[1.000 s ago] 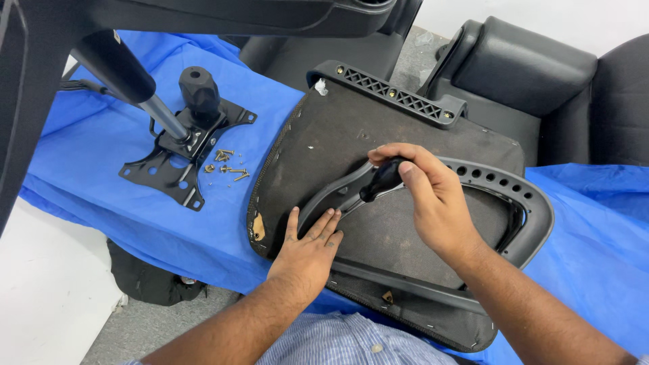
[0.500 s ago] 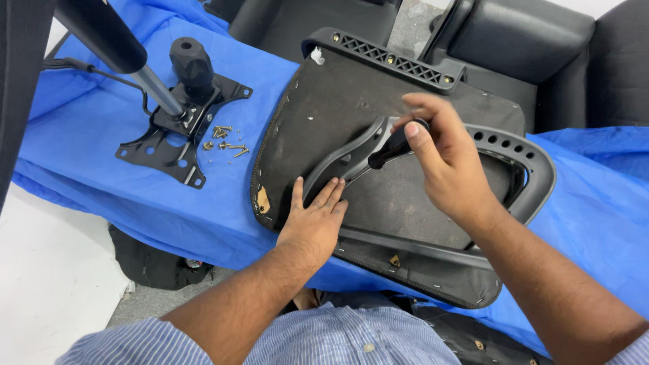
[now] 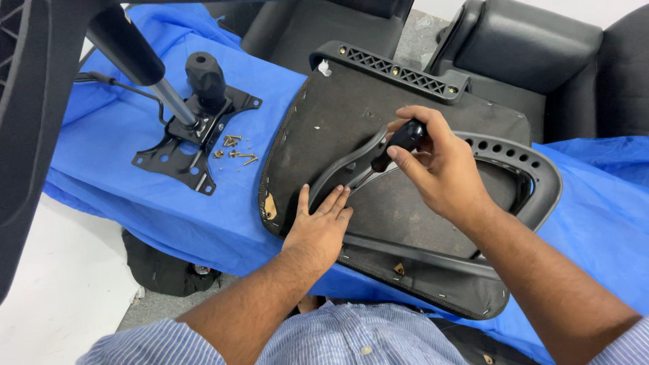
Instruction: The person uses a screwdriver to tighten screws into a black plastic chair frame placed on a blue-covered surface. The person holds the frame steady with one hand while turning the screwdriver with the other, working along the curved edge of the frame.
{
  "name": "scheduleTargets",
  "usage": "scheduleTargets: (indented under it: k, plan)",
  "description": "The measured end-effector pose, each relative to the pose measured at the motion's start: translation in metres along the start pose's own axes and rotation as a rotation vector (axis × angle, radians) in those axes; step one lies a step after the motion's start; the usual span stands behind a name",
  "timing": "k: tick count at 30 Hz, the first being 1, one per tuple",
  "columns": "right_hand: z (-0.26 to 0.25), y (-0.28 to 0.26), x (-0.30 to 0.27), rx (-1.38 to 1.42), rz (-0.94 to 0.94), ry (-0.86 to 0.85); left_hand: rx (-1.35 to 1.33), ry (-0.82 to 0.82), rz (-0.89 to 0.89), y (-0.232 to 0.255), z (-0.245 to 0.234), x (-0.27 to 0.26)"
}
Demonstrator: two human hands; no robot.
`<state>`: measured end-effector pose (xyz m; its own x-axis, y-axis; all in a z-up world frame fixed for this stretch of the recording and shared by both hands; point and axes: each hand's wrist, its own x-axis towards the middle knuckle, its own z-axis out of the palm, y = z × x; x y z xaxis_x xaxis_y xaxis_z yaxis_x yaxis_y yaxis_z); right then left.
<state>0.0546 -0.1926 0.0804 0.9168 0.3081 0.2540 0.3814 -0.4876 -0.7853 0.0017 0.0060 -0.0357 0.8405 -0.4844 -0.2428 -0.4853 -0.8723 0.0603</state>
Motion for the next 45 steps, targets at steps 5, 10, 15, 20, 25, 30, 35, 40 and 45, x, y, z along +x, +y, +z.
scheduleTargets:
  k: [5,10,15,20,25,30,35,40,45]
  plan:
    - [-0.010,0.000,-0.001,0.046,-0.043,-0.059,0.015,0.044,0.003,0.000,0.004,-0.001]
    - [-0.013,0.001,0.002,0.075,-0.101,-0.090,0.027,0.028,-0.003,0.001,0.003,0.000]
    - [-0.013,-0.003,0.011,0.006,-0.108,-0.088,0.019,0.007,-0.025,0.002,-0.002,-0.001]
    - [-0.022,-0.008,0.020,-0.076,-0.122,-0.183,0.045,-0.065,-0.036,0.004,-0.006,0.000]
    - [-0.023,-0.007,0.023,-0.020,-0.127,-0.257,0.056,-0.068,-0.031,0.004,-0.007,-0.001]
    - [-0.019,-0.002,0.018,0.029,-0.115,-0.194,0.053,-0.063,-0.029,0.003,-0.005,-0.001]
    - [-0.021,-0.008,0.011,-0.032,-0.190,-0.131,0.024,-0.029,-0.014,0.002,-0.005,-0.001]
    - [-0.015,-0.020,0.010,-0.043,-0.176,-0.126,-0.028,-0.013,-0.002,0.000,-0.007,-0.003]
    - [-0.017,-0.027,0.011,-0.065,-0.136,-0.147,-0.033,-0.048,-0.010,0.000,-0.009,-0.002]
